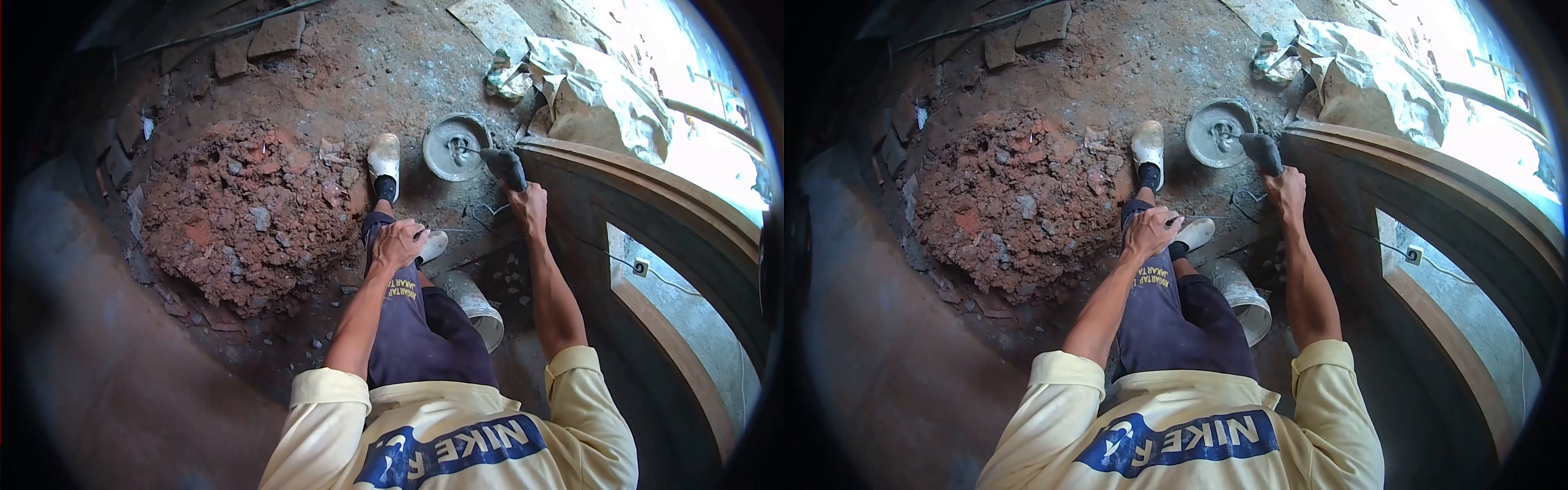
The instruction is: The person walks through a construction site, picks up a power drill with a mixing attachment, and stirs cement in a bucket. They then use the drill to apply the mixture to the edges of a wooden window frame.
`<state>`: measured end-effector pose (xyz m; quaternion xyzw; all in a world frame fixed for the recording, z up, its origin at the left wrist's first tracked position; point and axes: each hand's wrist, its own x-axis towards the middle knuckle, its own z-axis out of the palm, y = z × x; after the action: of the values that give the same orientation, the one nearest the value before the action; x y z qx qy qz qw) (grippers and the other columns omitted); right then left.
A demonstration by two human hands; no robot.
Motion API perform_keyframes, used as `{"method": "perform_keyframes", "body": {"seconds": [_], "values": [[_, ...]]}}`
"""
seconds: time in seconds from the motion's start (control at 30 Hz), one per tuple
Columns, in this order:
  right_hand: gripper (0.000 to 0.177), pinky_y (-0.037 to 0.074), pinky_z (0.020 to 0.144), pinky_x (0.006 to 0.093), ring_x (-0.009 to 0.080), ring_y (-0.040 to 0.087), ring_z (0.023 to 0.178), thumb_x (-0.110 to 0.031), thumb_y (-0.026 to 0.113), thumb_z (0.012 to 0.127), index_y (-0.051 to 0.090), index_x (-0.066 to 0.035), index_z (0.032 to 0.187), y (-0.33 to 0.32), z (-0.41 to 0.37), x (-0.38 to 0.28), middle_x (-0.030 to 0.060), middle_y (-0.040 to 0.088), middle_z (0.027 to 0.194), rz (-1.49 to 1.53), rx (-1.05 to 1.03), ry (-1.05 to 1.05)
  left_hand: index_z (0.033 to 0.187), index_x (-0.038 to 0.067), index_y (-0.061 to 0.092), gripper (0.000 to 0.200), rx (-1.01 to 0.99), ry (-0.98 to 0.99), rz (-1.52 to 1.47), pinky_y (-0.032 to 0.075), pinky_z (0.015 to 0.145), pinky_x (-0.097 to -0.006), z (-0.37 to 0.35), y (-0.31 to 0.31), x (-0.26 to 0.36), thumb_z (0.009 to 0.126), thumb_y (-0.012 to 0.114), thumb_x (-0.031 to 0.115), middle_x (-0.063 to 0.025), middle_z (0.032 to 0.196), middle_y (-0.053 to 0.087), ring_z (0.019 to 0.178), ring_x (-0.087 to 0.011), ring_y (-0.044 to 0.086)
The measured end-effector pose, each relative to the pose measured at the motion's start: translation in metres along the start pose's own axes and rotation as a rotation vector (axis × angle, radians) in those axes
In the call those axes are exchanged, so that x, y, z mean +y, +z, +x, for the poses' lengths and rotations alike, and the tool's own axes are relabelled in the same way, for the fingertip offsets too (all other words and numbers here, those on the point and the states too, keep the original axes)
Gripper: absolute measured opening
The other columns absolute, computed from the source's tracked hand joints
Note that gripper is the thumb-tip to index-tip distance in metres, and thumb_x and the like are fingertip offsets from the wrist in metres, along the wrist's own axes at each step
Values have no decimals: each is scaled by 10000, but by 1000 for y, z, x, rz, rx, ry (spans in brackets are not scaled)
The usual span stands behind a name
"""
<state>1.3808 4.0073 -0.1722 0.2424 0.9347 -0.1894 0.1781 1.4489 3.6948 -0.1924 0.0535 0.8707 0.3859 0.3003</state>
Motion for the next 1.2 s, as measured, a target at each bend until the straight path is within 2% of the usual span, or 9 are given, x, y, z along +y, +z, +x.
{"method": "perform_keyframes", "body": {"seconds": [0.43, 0.6, 0.63, 0.7, 0.93, 1.03, 1.1, 1.13, 1.2], "values": [[567, 514, 658, 462, 417, 700, 728, -499, 762, 809, 707, 65, 847, -1, -2, -4, 264, 665, 712, 9, 14, -31, 982, 100, 772, 310, 20, 8, 39, 563, 813, -447, 1, 3, -1, 915, 644, 374, -124, 977, 723, 883, -359, 702], [533, 494, 618, 451, 362, 668, 600, -454, 775, 824, 690, 72, 818, -30, -17, -7, 236, 634, 643, 82, 28, -84, 968, 92, 771, 294, 27, 40, -11, 568, 788, -440, 1, 2, -1, 917, 653, 357, -117, 965, 726, 863, -357, 705], [533, 494, 618, 451, 362, 668, 600, -454, 775, 824, 690, 72, 818, -39, -23, -9, 236, 634, 643, 78, 33, -80, 960, 90, 771, 285, 32, 57, -17, 570, 780, -438, 1, 2, 1, 914, 661, 349, -115, 962, 727, 858, -355, 705], [558, 509, 653, 464, 430, 683, 701, -488, 788, 803, 699, 62, 822, -56, -33, -14, 260, 643, 671, 120, -18, -33, 950, 96, 773, 274, 52, 91, -12, 570, 776, -436, 2, 2, 3, 908, 676, 349, -97, 958, 732, 852, -343, 710], [546, 499, 622, 445, 395, 677, 634, -472, 779, 819, 694, 67, 827, -65, -53, -15, 244, 630, 637, 147, 9, 0, 922, 91, 771, 264, 107, 160, -2, 573, 748, -435, 1, 6, -3, 896, 707, 346, -77, 930, 740, 819, -321, 716], [525, 495, 606, 419, 318, 673, 581, -452, 772, 834, 698, 68, 845, -72, -69, -17, 222, 624, 616, 164, 31, 13, 906, 82, 766, 265, 126, 188, -2, 570, 719, -431, -2, 7, -8, 895, 710, 341, -79, 906, 734, 801, -317, 714], [510, 488, 593, 394, 236, 654, 557, -437, 769, 842, 699, 68, 861, -82, -82, -23, 198, 618, 601, 157, 22, 72, 897, 78, 762, 263, 132, 202, -7, 567, 703, -429, -4, 7, -9, 893, 713, 336, -80, 893, 731, 791, -315, 712], [510, 488, 593, 394, 236, 654, 557, -437, 769, 842, 699, 68, 861, -85, -88, -25, 198, 618, 601, 157, 17, 73, 892, 76, 760, 259, 137, 217, -20, 565, 693, -429, -5, 7, -9, 890, 716, 331, -81, 882, 727, 783, -314, 710], [499, 480, 584, 378, 176, 623, 555, -423, 769, 845, 695, 71, 860, -88, -96, -26, 176, 608, 589, 191, 9, 123, 887, 74, 757, 254, 140, 228, -35, 562, 683, -429, -5, 5, -7, 887, 720, 325, -83, 870, 722, 775, -313, 708]]}}
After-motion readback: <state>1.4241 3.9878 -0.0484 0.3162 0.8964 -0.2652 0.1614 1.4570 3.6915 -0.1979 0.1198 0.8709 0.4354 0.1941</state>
